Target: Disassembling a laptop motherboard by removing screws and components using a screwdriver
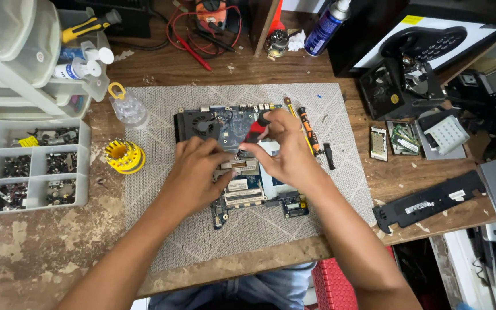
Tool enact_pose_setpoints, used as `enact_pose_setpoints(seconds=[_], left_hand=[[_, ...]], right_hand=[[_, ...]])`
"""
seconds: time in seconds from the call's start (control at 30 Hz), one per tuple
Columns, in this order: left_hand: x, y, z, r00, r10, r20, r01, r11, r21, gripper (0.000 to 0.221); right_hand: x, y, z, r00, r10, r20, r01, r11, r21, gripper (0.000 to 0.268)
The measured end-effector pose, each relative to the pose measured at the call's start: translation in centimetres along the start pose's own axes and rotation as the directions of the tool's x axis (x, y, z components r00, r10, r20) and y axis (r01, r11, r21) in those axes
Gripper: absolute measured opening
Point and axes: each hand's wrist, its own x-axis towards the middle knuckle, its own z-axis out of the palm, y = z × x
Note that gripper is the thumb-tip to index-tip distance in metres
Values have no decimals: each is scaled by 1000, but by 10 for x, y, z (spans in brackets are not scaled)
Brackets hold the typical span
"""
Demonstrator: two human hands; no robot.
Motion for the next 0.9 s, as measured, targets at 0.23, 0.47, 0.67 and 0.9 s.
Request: enact_pose_setpoints(seconds=[0.23, 0.47, 0.67, 0.9], left_hand=[[4, 9, -8, 998, -57, 23, 57, 998, -32, 25], [2, 1, 6, 997, -15, -75, 15, 1000, -2, 28], [3, 0, 6, 996, -25, -89, 23, 1000, -19, 28], [5, 7, -1, 996, -36, -78, 33, 999, -40, 25]], right_hand=[[22, -40, -8, 995, -45, 93, 36, 995, 90, 54], [-7, 9, 4, 998, -35, -49, 34, 999, -26, 54], [10, -19, -3, 993, -83, 81, 72, 988, 133, 46], [10, -11, 4, 997, -77, -31, 80, 993, 90, 58]])
